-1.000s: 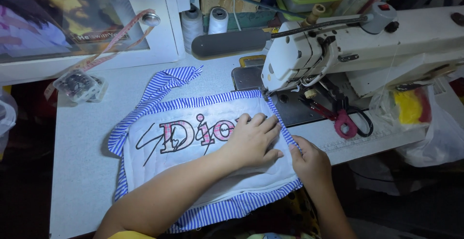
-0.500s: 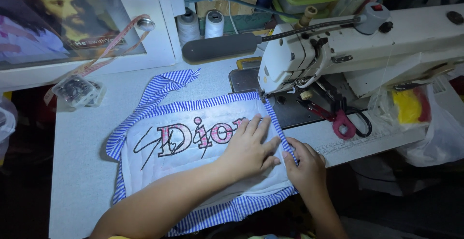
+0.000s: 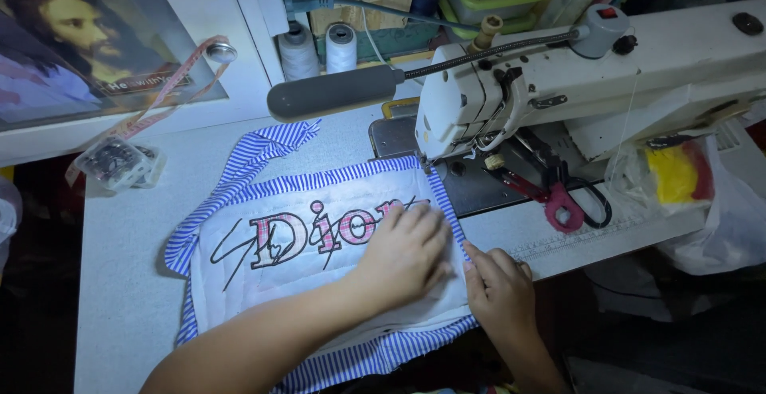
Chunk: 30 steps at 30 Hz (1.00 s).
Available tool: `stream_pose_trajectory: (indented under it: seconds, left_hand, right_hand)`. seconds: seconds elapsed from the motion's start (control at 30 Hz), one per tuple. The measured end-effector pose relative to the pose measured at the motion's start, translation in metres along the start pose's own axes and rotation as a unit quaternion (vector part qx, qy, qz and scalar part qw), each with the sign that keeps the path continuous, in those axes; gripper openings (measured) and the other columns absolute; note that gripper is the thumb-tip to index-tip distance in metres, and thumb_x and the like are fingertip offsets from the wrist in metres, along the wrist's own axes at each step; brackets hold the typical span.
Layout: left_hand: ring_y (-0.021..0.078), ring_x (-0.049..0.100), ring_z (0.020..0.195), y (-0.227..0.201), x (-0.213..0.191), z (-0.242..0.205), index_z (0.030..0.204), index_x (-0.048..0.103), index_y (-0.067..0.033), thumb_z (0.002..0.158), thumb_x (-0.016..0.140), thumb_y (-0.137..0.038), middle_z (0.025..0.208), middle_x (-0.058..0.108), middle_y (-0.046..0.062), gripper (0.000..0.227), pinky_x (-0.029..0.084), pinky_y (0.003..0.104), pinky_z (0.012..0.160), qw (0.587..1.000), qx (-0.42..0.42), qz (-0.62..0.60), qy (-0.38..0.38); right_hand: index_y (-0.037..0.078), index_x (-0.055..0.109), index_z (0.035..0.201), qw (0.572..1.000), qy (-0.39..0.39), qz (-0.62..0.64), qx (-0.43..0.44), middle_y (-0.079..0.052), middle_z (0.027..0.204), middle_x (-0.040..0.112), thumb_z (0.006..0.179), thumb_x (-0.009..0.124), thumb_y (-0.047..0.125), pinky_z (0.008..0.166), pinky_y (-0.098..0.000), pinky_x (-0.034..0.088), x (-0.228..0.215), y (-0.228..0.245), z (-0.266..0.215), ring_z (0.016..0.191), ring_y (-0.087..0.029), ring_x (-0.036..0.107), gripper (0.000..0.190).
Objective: The person is manually folding and smoothing the striped edges of a quilted fabric piece with embroidery, likely preparing it for sewing or as a final step in production.
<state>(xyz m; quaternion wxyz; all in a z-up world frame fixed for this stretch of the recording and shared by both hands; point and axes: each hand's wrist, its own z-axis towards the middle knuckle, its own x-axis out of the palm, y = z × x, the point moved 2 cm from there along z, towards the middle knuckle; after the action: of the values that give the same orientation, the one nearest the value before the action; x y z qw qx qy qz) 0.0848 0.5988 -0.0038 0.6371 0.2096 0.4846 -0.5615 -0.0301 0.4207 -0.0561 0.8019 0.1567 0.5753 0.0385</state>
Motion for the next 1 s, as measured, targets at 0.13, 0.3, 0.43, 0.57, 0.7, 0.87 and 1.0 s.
stream_pose_trajectory:
  seconds: [0.13, 0.3, 0.43, 0.57, 0.7, 0.87, 1.0]
  left_hand:
    - [0.0428, 0.048, 0.129, 0.012, 0.011, 0.0, 0.13, 0.061, -0.0088, 0.093, 0.056, -0.057, 0.137, 0.055, 0.02, 0.061, 0.039, 0.061, 0.098, 0.996, -0.034, 0.08, 0.012]
    - [0.0472, 0.045, 0.133, 0.007, 0.005, -0.001, 0.125, 0.066, -0.0204, 0.094, 0.048, -0.063, 0.142, 0.053, 0.024, 0.056, 0.039, 0.072, 0.096, 0.995, -0.031, 0.088, 0.039]
    - [0.0591, 0.027, 0.142, -0.003, -0.003, -0.003, 0.138, 0.058, -0.0257, 0.093, 0.042, -0.07, 0.154, 0.036, 0.031, 0.065, 0.026, 0.083, 0.1, 0.986, -0.051, 0.052, 0.149]
    - [0.0493, 0.032, 0.142, -0.009, -0.004, -0.007, 0.14, 0.059, -0.021, 0.094, 0.042, -0.069, 0.147, 0.041, 0.029, 0.068, 0.034, 0.076, 0.097, 0.986, -0.031, 0.077, 0.142]
    - [0.0501, 0.016, 0.146, -0.024, -0.029, 0.006, 0.156, 0.04, -0.026, 0.094, 0.041, -0.07, 0.153, 0.027, 0.029, 0.076, 0.017, 0.082, 0.107, 0.948, -0.067, 0.05, 0.307]
    - [0.0556, 0.002, 0.149, -0.029, -0.032, 0.003, 0.157, 0.036, -0.033, 0.089, 0.029, -0.076, 0.164, 0.011, 0.029, 0.081, 0.012, 0.089, 0.102, 0.933, -0.093, -0.003, 0.347]
    - [0.0514, -0.005, 0.152, -0.017, -0.044, 0.015, 0.161, 0.026, -0.0389, 0.085, 0.024, -0.077, 0.168, -0.001, 0.024, 0.085, 0.006, 0.085, 0.108, 0.897, -0.101, -0.011, 0.43]
  right_hand:
    - [0.019, 0.072, 0.129, 1.0, -0.01, 0.009, 0.018, 0.004, 0.091, 0.073, 0.096, 0.062, 0.028, 0.078, -0.0443, 0.047, 0.003, 0.001, -0.003, 0.078, -0.021, 0.065, 0.036]
    - [0.017, 0.072, 0.129, 0.999, 0.003, -0.039, -0.028, 0.006, 0.071, 0.065, 0.094, 0.066, 0.021, 0.068, -0.0411, 0.042, -0.005, 0.011, -0.001, 0.061, -0.018, 0.056, 0.036]
    - [0.02, 0.071, 0.13, 0.992, 0.019, -0.103, -0.068, 0.005, 0.075, 0.064, 0.092, 0.066, 0.023, 0.068, -0.0407, 0.042, -0.009, 0.014, 0.001, 0.064, -0.019, 0.061, 0.038]
    - [0.019, 0.076, 0.117, 0.991, -0.003, -0.083, -0.108, 0.004, 0.074, 0.06, 0.088, 0.067, 0.017, 0.066, -0.0417, 0.041, -0.013, 0.014, 0.004, 0.062, -0.02, 0.059, 0.03]
    - [0.018, 0.076, 0.118, 0.992, -0.001, -0.041, -0.117, 0.005, 0.074, 0.061, 0.083, 0.068, 0.01, 0.065, -0.0399, 0.039, -0.016, 0.009, 0.008, 0.062, -0.018, 0.057, 0.037]
    - [0.017, 0.073, 0.121, 0.988, 0.046, -0.054, -0.138, 0.004, 0.078, 0.061, 0.083, 0.067, 0.014, 0.068, -0.0425, 0.042, -0.019, 0.01, 0.012, 0.065, -0.021, 0.059, 0.039]
    - [0.015, 0.073, 0.118, 0.984, 0.055, -0.055, -0.161, 0.002, 0.082, 0.06, 0.082, 0.065, 0.017, 0.069, -0.0436, 0.045, -0.031, 0.016, 0.017, 0.072, -0.022, 0.06, 0.037]
